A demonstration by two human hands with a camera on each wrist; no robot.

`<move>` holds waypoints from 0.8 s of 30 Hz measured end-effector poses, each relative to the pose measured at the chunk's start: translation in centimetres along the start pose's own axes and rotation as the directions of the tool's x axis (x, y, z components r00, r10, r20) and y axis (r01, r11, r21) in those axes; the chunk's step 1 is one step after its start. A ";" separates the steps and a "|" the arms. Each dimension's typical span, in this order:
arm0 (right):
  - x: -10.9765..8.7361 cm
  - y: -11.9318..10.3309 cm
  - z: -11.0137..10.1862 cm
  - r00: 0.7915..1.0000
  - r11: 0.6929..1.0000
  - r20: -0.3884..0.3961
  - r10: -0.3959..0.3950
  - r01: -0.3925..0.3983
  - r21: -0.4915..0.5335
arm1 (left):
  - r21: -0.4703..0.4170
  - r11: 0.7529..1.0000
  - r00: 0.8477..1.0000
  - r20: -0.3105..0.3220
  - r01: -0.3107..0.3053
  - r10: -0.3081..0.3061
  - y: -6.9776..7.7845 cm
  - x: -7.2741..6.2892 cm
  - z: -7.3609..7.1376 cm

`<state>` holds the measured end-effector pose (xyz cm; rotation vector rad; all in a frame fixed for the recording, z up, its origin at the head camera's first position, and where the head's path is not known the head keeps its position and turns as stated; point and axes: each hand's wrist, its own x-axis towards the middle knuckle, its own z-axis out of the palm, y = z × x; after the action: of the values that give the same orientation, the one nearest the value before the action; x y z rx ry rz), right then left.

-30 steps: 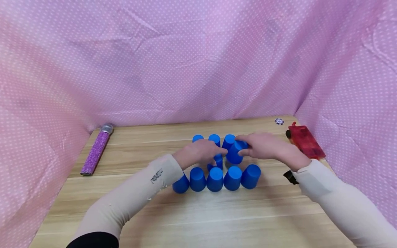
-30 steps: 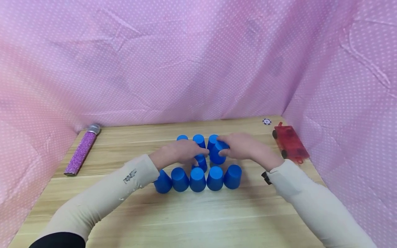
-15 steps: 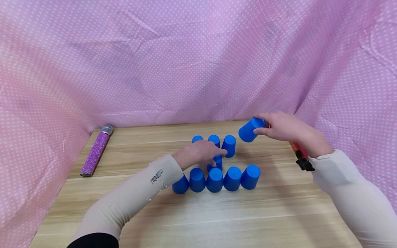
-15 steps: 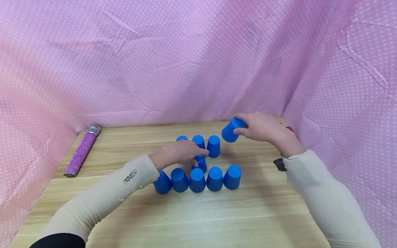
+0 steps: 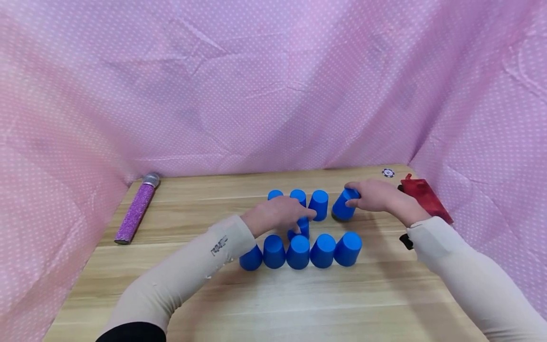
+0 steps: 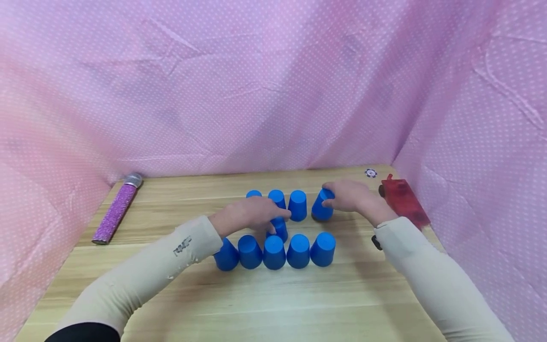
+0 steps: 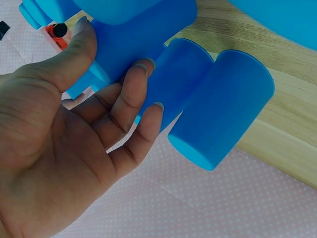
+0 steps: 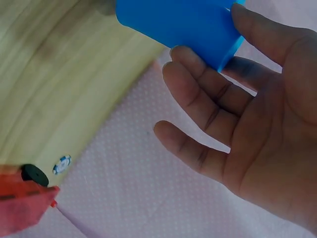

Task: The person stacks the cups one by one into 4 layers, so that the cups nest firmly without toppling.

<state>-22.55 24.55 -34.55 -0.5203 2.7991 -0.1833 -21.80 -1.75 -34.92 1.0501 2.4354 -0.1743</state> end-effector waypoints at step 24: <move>1.3 -1.1 1.9 0.998 1.000 0.064 0.025 -0.025 -0.002 | -0.012 1.000 1.000 0.022 0.019 -0.019 0.1 0.0 0.0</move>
<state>-22.79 22.87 -36.45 -0.4826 2.7420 -0.1564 -21.74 -1.65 -34.93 1.0145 2.4249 -0.1759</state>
